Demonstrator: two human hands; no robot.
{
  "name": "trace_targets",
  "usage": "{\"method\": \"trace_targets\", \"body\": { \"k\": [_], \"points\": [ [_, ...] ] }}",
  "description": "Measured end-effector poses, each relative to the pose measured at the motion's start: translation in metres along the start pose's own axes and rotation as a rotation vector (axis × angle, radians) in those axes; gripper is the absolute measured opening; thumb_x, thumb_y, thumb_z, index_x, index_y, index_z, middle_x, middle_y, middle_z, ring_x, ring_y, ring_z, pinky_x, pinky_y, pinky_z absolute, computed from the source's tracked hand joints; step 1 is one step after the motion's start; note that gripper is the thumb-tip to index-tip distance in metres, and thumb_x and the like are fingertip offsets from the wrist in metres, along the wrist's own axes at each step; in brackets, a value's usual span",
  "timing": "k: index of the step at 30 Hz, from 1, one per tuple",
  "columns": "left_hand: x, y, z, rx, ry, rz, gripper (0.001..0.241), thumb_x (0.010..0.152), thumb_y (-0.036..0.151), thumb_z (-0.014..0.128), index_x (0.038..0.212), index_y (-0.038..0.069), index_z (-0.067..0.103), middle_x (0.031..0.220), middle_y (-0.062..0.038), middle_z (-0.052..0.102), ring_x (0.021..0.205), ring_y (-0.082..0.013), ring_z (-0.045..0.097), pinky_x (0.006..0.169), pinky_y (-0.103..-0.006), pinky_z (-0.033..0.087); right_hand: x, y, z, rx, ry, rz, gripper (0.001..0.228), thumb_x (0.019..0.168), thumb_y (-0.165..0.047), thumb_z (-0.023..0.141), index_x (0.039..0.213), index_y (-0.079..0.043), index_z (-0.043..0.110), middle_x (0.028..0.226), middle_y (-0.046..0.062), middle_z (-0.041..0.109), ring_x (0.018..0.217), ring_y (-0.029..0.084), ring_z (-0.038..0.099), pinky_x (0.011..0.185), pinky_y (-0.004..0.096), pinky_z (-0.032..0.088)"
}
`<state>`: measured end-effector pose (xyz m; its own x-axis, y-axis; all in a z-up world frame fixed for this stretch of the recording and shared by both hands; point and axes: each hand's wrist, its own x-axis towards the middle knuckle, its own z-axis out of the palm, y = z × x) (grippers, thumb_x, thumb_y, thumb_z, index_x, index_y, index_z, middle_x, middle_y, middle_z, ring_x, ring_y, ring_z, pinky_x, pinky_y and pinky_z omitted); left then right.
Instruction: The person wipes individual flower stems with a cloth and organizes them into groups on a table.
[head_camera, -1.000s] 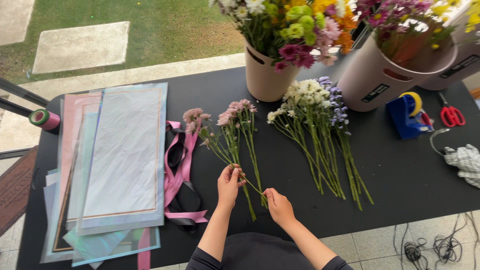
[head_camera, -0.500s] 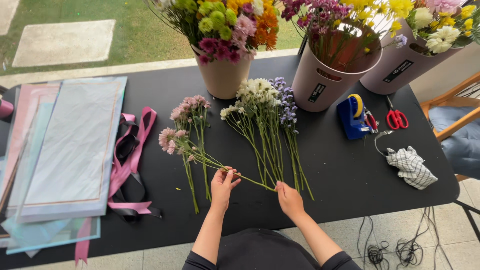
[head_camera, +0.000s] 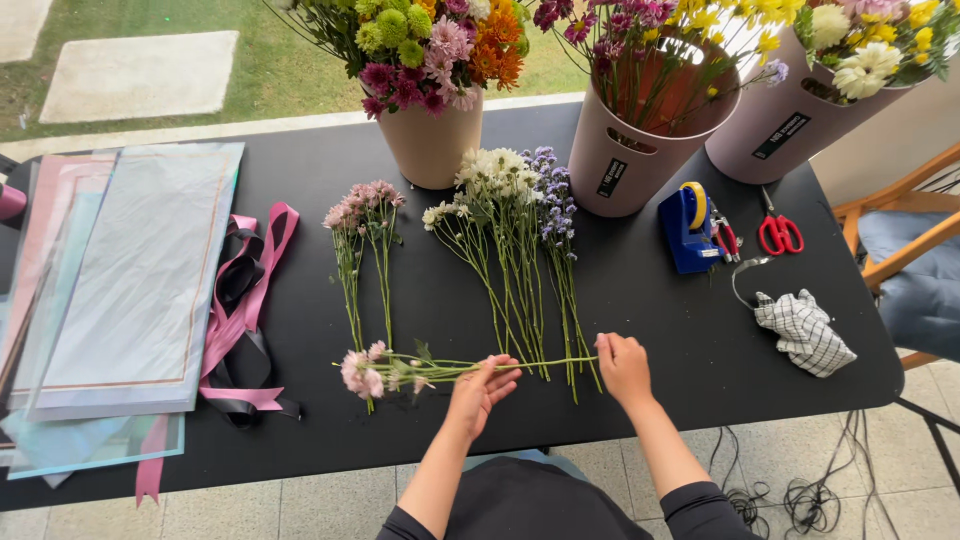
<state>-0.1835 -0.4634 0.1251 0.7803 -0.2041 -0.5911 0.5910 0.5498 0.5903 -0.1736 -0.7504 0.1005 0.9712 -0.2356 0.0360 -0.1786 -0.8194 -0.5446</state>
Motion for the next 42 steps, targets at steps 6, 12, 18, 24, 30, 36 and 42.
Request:
{"method": "trace_targets", "body": {
  "k": [6,12,18,24,30,36,42],
  "points": [
    [-0.011,-0.007,0.013,0.003,-0.022,-0.039,0.035,0.105,0.019,0.055,0.128,-0.004,0.066,0.127,-0.027,0.070,0.115,-0.0362,0.069,0.094,-0.0397,0.059,-0.003,0.024,-0.007,-0.055,0.141,0.008,0.033,0.112,-0.038,0.045,0.099,-0.021,0.070,0.083,0.005,0.066,0.092,0.028,0.067,0.088,0.040,0.053],
    [-0.005,-0.006,0.021,0.091,-0.060,0.000,0.037,0.105,0.021,0.056,0.129,-0.005,0.065,0.129,-0.028,0.068,0.118,-0.0365,0.067,0.096,-0.0393,0.058,-0.008,0.033,-0.023,0.124,0.220,0.125,0.034,0.116,-0.031,0.041,0.110,-0.013,0.070,0.094,0.013,0.066,0.098,0.037,0.065,0.093,0.049,0.051],
    [0.014,-0.022,0.040,0.081,-0.046,0.051,0.035,0.106,0.018,0.054,0.130,-0.005,0.065,0.131,-0.028,0.067,0.120,-0.0390,0.065,0.100,-0.0437,0.055,0.007,0.058,-0.037,0.166,0.213,0.106,0.035,0.116,-0.035,0.040,0.112,-0.015,0.068,0.091,0.012,0.065,0.098,0.038,0.065,0.093,0.051,0.051],
    [0.025,-0.039,0.094,0.062,-0.017,0.096,0.033,0.105,0.017,0.056,0.129,-0.004,0.065,0.128,-0.029,0.068,0.119,-0.0397,0.066,0.099,-0.0437,0.056,0.043,0.131,-0.061,-0.047,0.169,0.163,0.031,0.114,-0.038,0.045,0.122,-0.018,0.067,0.103,0.007,0.065,0.106,0.032,0.065,0.093,0.050,0.052],
    [0.044,-0.076,0.142,0.024,0.043,0.135,0.032,0.105,0.014,0.054,0.128,-0.005,0.066,0.128,-0.029,0.068,0.118,-0.0401,0.066,0.098,-0.0436,0.056,0.075,0.228,-0.105,-0.330,0.084,0.317,0.077,0.087,-0.021,0.075,0.153,-0.013,0.038,0.148,0.021,0.037,0.144,0.046,0.029,0.111,0.067,0.030],
    [0.055,-0.107,0.173,-0.027,0.099,0.184,0.033,0.106,0.017,0.054,0.127,-0.005,0.066,0.126,-0.028,0.069,0.117,-0.0385,0.068,0.096,-0.0413,0.057,0.080,0.276,-0.127,-0.541,0.030,0.167,0.091,0.079,-0.012,0.083,0.158,-0.008,0.037,0.141,0.021,0.043,0.130,0.043,0.044,0.098,0.061,0.043],
    [0.056,-0.111,0.192,-0.017,0.114,0.216,0.034,0.106,0.018,0.052,0.128,-0.004,0.065,0.127,-0.026,0.069,0.116,-0.0359,0.069,0.096,-0.0373,0.058,0.103,0.381,-0.108,-0.691,0.224,-0.128,0.064,0.063,-0.029,0.088,0.120,-0.007,0.068,0.098,0.012,0.055,0.089,0.037,0.062,0.076,0.051,0.044]
  ]
}}
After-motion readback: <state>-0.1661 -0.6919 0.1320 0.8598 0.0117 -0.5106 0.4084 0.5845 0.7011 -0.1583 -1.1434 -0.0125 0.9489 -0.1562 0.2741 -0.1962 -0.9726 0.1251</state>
